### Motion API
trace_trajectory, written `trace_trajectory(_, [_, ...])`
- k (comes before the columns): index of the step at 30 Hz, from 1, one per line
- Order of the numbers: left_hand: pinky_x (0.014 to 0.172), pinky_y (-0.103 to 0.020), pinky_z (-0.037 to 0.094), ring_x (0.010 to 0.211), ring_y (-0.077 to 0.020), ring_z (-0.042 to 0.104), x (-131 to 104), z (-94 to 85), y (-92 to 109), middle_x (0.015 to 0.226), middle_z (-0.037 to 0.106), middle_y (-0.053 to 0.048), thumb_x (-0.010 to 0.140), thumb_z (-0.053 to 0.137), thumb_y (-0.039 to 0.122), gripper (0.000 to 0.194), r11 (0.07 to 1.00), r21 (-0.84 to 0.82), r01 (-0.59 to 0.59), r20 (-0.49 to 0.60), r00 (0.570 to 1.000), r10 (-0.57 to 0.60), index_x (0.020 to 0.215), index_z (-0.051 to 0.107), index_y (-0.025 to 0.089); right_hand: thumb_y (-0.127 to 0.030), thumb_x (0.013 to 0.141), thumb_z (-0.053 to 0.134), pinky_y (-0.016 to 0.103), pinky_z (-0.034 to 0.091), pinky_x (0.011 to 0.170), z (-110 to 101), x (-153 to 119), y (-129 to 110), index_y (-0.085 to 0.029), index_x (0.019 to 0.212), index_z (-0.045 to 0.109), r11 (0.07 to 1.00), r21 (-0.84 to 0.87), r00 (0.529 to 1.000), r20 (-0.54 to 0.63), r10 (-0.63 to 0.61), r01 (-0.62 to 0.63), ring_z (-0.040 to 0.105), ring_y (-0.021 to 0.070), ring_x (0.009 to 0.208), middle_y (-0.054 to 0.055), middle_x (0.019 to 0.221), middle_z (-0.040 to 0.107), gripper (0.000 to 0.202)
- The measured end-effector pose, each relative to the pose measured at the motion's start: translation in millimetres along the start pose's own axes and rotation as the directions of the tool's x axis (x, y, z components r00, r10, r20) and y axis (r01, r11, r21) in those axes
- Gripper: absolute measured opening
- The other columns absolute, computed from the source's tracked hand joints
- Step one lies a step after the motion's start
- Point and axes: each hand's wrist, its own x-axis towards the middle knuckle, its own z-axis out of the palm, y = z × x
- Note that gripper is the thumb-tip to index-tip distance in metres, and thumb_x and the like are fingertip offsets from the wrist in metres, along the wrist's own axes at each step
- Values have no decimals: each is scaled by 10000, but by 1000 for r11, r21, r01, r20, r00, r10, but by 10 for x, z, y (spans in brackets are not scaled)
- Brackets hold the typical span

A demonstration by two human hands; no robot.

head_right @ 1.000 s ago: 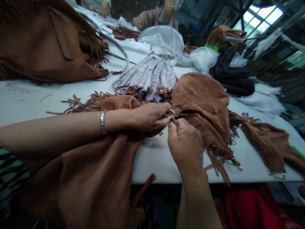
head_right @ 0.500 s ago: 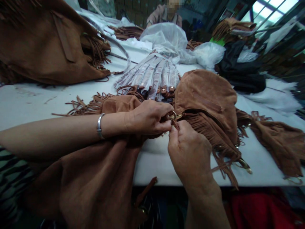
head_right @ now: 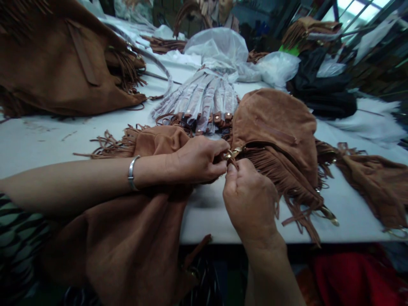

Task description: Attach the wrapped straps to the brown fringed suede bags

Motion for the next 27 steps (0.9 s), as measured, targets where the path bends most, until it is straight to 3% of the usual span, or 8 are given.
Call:
trace_trajectory(5, [502,-261,273,573,-162,534,1,2,-6,663,614,-36,780,474,282,203,995,86,-60,41,998,56,880,601,158,-284,851,431,300,283,537,85,-27,-16,-173,722,590,999,33,992,-121,25,-22,523,212,582,83,633,592,233])
trace_trajectory(11, [541,-247,339,626,-149,551,41,26,-73,711,616,-25,789,493,259,146,997,5,-79,107,991,78,857,571,157,-276,833,456,304,343,553,97,5,68,-174,715,595,996,83,985,-175,9,6,562,220,601,78,639,614,209])
trace_trajectory(14, [606,-262,408,734,-170,588,18,88,-43,871,637,-49,828,461,259,198,999,-29,-46,117,992,49,975,534,148,-289,817,481,299,378,563,-39,135,186,-183,683,609,981,181,997,-29,-65,69,570,200,579,51,609,620,213])
trace_trajectory(17, [683,-300,464,887,-219,607,-15,161,15,1057,605,-108,842,483,294,302,999,-25,-25,122,992,28,1087,460,121,-289,806,491,288,372,534,-203,300,262,-191,605,601,959,263,969,190,-159,106,547,175,532,24,544,594,249])
trace_trajectory(22, [662,-342,486,833,-260,650,-5,171,38,918,641,-112,872,414,314,258,993,12,115,153,981,-116,1057,418,134,-328,802,504,291,347,507,-350,438,184,-181,575,595,962,250,925,326,-194,113,538,169,522,34,546,601,285])
trace_trajectory(24, [638,-330,478,810,-262,657,13,140,-3,883,648,-109,864,418,308,258,996,-6,84,186,979,-82,1053,408,133,-374,782,515,288,333,476,-379,452,145,-174,582,614,962,268,918,370,-146,45,523,166,492,43,532,599,300])
trace_trajectory(27, [629,-299,465,800,-239,658,33,107,-98,879,648,-106,873,405,313,252,993,-100,-57,227,971,78,1046,405,130,-407,706,576,271,339,444,-413,480,139,-169,589,645,913,388,888,453,-72,-124,514,158,473,48,525,598,274])
